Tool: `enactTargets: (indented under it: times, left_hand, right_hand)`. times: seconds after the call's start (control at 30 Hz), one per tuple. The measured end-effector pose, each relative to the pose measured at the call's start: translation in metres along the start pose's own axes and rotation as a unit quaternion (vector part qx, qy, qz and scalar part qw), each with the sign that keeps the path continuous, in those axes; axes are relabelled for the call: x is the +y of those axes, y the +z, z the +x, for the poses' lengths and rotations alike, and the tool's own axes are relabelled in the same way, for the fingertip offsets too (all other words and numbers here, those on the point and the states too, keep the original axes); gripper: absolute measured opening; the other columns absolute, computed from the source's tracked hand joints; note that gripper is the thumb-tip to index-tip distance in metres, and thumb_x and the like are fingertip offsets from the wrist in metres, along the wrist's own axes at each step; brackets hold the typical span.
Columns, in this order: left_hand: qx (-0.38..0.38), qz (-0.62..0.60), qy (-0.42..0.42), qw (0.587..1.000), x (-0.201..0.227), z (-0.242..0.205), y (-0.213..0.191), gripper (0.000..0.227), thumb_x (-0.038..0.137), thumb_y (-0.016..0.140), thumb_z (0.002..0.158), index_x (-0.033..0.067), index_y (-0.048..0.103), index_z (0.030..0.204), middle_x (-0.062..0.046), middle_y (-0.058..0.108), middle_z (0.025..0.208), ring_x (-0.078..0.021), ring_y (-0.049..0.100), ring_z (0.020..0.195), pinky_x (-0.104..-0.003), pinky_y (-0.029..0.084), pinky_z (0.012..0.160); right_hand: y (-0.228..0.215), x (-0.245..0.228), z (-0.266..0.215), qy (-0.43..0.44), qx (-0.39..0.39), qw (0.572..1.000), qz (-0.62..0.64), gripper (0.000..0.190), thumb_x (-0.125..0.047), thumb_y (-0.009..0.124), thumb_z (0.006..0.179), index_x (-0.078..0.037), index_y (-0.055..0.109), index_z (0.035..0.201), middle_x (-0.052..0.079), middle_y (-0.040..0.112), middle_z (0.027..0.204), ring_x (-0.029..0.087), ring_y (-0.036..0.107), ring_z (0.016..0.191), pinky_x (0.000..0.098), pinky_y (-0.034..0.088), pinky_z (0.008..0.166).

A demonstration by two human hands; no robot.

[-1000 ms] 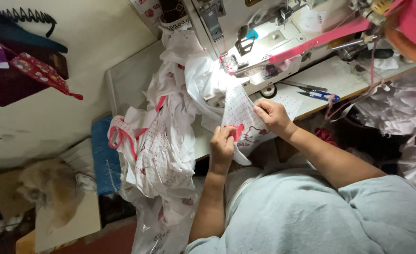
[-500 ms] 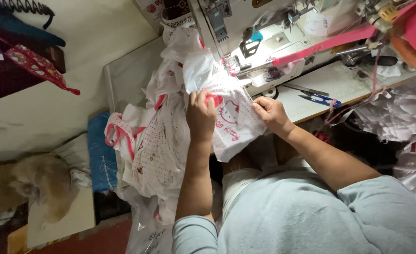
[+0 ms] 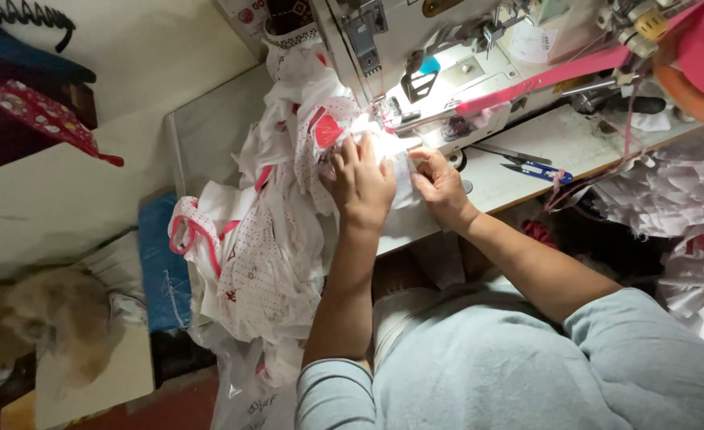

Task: Sorting and unfolding small white fabric garments at a sewing workstation

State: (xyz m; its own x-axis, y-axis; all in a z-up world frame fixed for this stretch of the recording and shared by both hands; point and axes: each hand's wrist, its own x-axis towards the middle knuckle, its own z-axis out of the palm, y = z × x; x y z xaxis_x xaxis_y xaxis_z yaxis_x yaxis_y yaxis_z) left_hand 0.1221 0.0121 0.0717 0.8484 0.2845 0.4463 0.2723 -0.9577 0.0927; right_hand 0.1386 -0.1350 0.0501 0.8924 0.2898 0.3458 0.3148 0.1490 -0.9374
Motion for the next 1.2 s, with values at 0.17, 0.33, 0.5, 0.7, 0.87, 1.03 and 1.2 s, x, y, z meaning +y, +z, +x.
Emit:
enactTargets:
  times: [0.17,0.33,0.5,0.7,0.87,1.03,1.2]
  left_hand:
    - [-0.023,-0.025,0.014,0.999,-0.017,0.028,0.012,0.058,0.038,0.059,0.086,0.0253,0.057,0.142,-0.008,0.054,0.146,-0.0319,0.056,0.129,-0.064,0.043,0.098]
    - [-0.119,-0.022,0.0,0.993,-0.027,0.064,0.015,0.048,0.034,0.049,0.098,0.03,0.052,0.146,-0.005,0.049,0.155,-0.0297,0.05,0.139,-0.06,0.049,0.094]
    - [-0.058,-0.084,0.055,0.993,-0.054,0.093,0.066,0.048,0.023,0.055,0.098,0.0143,0.054,0.145,-0.021,0.052,0.149,-0.0406,0.048,0.141,-0.057,0.043,0.114]
    - [-0.102,-0.165,-0.08,0.978,-0.044,0.106,0.023,0.042,0.025,0.052,0.1,0.0264,0.06,0.141,-0.012,0.046,0.151,-0.0362,0.041,0.143,-0.051,0.045,0.115]
    - [0.013,-0.236,-0.007,0.972,-0.106,0.098,0.111,0.045,0.004,0.054,0.09,0.0123,0.065,0.133,-0.018,0.063,0.133,-0.0403,0.056,0.128,-0.05,0.049,0.11]
    - [0.075,-0.402,0.104,0.907,-0.108,-0.014,0.063,0.024,0.015,0.049,0.106,0.0023,0.069,0.112,-0.024,0.073,0.102,-0.0403,0.07,0.104,-0.046,0.054,0.093]
    - [-0.001,-0.241,0.055,0.969,-0.008,-0.042,-0.088,0.038,0.027,0.055,0.099,0.0157,0.067,0.133,-0.012,0.071,0.118,-0.0361,0.073,0.098,-0.049,0.06,0.083]
  right_hand:
    - [0.002,0.057,0.012,-0.025,0.014,0.999,-0.033,0.034,0.002,0.06,0.098,-0.007,0.064,0.13,0.006,0.056,0.071,0.012,0.052,0.067,0.0261,0.044,0.062]
    - [0.005,0.041,0.023,-0.051,0.039,0.992,-0.11,0.018,-0.009,0.064,0.102,-0.009,0.078,0.114,0.015,0.073,0.08,0.024,0.069,0.074,0.0359,0.054,0.068]
    - [0.001,0.04,0.023,-0.015,0.008,0.98,-0.198,0.024,-0.013,0.064,0.102,-0.015,0.076,0.123,0.016,0.073,0.086,0.03,0.073,0.083,0.0414,0.056,0.074]
    - [-0.001,0.016,0.022,0.041,-0.024,0.988,-0.148,0.029,-0.01,0.062,0.102,-0.014,0.073,0.128,0.013,0.069,0.076,0.024,0.065,0.062,0.0382,0.056,0.066]
    - [-0.001,0.03,0.01,0.011,-0.044,0.992,-0.121,0.032,-0.013,0.061,0.102,-0.015,0.07,0.132,0.008,0.068,0.073,0.017,0.063,0.062,0.0363,0.053,0.064]
    - [0.001,0.068,0.002,0.112,-0.037,0.986,0.119,0.026,-0.017,0.059,0.103,-0.002,0.071,0.121,0.013,0.069,0.074,0.018,0.067,0.066,0.0316,0.058,0.064]
    - [-0.007,0.446,-0.001,0.243,-0.178,0.925,0.232,0.031,-0.02,0.044,0.11,-0.002,0.063,0.127,0.0,0.054,0.087,0.003,0.057,0.083,0.0104,0.043,0.072]
